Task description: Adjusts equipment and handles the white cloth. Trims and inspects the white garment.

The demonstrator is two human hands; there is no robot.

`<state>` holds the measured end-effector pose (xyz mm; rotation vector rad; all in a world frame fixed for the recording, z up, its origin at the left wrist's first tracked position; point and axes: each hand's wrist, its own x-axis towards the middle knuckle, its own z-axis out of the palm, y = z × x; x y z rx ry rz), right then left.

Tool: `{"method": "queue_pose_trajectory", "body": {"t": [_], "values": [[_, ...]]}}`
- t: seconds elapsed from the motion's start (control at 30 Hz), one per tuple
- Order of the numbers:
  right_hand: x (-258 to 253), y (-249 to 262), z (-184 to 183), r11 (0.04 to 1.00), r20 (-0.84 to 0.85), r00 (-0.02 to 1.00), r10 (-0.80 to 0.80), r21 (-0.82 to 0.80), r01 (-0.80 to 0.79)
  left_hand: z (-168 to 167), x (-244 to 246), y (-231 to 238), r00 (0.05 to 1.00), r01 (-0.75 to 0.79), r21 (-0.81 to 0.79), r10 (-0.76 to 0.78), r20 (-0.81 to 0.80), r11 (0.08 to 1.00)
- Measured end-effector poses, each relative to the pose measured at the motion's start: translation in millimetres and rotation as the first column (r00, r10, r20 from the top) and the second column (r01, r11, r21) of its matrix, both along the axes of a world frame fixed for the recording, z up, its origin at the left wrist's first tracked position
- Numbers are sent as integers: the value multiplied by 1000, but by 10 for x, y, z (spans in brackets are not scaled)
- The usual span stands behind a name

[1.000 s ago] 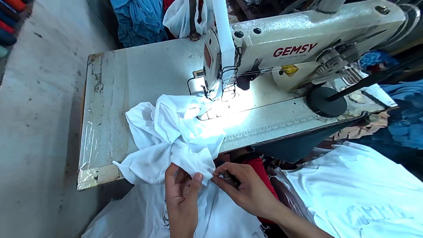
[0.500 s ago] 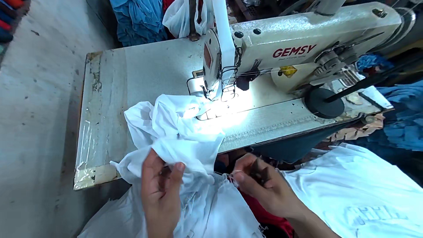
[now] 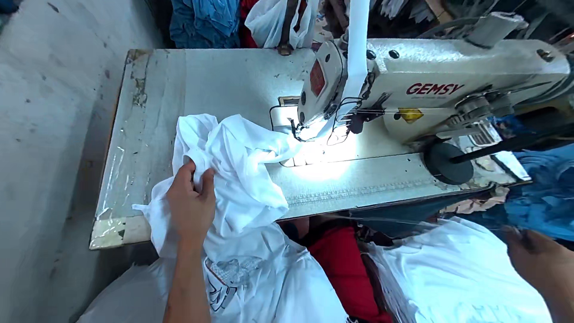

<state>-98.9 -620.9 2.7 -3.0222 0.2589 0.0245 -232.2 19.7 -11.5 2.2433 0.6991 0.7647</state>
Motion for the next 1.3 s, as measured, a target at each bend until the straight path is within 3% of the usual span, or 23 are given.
{"method": "queue_pose_trajectory", "body": {"t": [0.07,0.13,0.2,0.27,0.37,0.47,0.57,0.67,0.77,0.87,0.93,0.97,1.0,1.07,1.17,1.23,1.3], "values": [[-123,484,67,952,96,972,215,199,-231,-7,9,-20,1000,-19,32,19,-6,999],[-290,1314,27,781,205,867,454,378,-498,3,28,-30,1000,-25,46,26,-6,999],[-509,2230,-44,560,321,747,582,507,-655,13,23,-36,1000,-28,48,28,-4,998],[-690,2975,-82,430,408,645,646,504,-749,13,25,-36,999,-35,46,36,-9,998],[-724,3652,-120,449,427,579,695,371,-812,43,35,-49,999,-44,28,44,-32,999],[-668,3833,-98,437,373,530,762,308,-845,46,45,-29,999,-51,67,52,-14,996],[-672,3598,-88,408,389,528,755,352,-842,33,55,-13,998,-65,100,66,-4,993],[-694,3060,-79,454,382,605,698,417,-787,68,76,9,993,-105,49,102,51,993],[-622,2236,-141,566,330,717,615,449,-692,246,110,71,988,-62,-216,90,123,974],[-442,1091,-262,785,208,844,494,310,-536,537,170,72,952,44,-446,98,290,894],[-415,372,-175,965,8,973,232,122,-231,677,237,71,910,105,-480,111,400,871],[-437,162,-51,1000,-131,991,-21,2,22,703,268,75,895,128,-481,109,434,867],[-439,-99,-53,965,-196,949,-246,-141,221,694,291,79,891,139,-483,104,443,865],[-450,-657,-313,888,-156,895,-418,-278,367,588,312,82,928,134,-493,66,367,860],[-560,-565,-536,917,-187,913,-362,-247,313,363,287,49,983,97,-519,-2,181,849],[-557,-339,-733,981,-182,969,-169,-121,149,262,227,26,996,38,-455,4,90,890],[-520,187,-705,999,-141,989,51,17,-49,252,77,-29,997,-38,-304,56,48,952]]}}
